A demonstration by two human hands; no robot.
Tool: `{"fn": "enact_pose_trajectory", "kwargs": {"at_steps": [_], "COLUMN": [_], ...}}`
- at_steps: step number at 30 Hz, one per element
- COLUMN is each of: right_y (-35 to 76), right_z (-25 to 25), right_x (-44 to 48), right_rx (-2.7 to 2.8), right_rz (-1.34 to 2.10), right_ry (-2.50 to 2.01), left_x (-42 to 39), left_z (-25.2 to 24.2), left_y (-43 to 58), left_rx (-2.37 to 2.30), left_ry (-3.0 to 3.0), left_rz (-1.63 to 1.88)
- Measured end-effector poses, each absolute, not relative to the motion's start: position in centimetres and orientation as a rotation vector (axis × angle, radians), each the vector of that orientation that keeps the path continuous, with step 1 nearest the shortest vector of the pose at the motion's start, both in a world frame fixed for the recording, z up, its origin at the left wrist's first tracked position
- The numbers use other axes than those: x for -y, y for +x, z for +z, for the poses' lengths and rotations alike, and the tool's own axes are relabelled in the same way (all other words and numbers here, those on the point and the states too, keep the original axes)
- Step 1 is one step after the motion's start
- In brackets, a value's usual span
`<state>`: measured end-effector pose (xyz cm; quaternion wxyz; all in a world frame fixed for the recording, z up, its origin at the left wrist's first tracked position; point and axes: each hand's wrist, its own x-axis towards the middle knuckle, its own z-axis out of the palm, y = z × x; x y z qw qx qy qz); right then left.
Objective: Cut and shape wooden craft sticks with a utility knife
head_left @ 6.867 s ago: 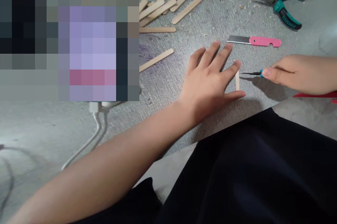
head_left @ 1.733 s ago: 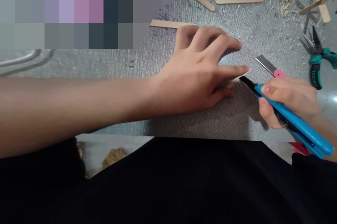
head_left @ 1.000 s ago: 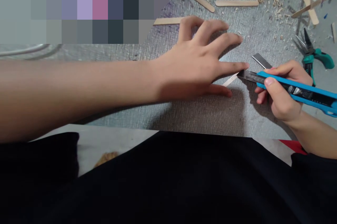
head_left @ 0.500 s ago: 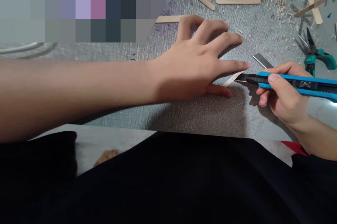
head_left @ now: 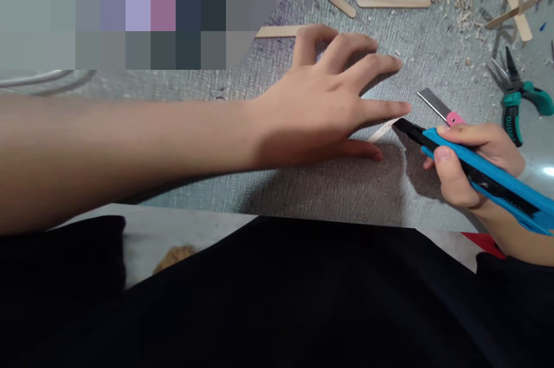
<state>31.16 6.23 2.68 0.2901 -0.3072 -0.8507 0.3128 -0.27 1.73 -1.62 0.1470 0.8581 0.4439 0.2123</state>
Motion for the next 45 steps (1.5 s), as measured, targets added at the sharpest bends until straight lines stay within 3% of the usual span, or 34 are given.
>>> {"fn": "enact_pose_trajectory", "kwargs": {"at_steps": [8, 14, 25, 33, 40, 45], "right_y": [29.5, 29.5, 29.1, 30.1, 29.8, 29.3], "right_z": [3.8, 3.8, 3.0, 3.7, 3.9, 4.4], "right_x": [-7.2, -8.5, -8.9, -8.6, -7.6, -6.6], "right_rx": [2.355, 2.424, 2.346, 2.529, 2.591, 2.584], "right_rz": [0.581, 0.502, 0.619, 0.412, 0.419, 0.354], "right_ry": [-0.635, -0.354, -0.242, -0.302, -0.167, -0.112], "left_x": [-1.7, -1.7, -1.8, -1.4, 0.4, 3.0], "left_z": [-2.4, -2.3, -2.0, -1.6, 1.2, 2.2], "left_y": [-0.5, -0.4, -0.4, 0.2, 1.0, 2.3], "left_rx": [-1.233, -1.267, -1.28, -1.323, -1.122, -0.998], "left_ry": [2.482, 2.54, 2.4, 2.438, 2.764, 2.767], "left_rz": [0.782, 0.587, 0.705, 0.756, 1.162, 0.915]}}
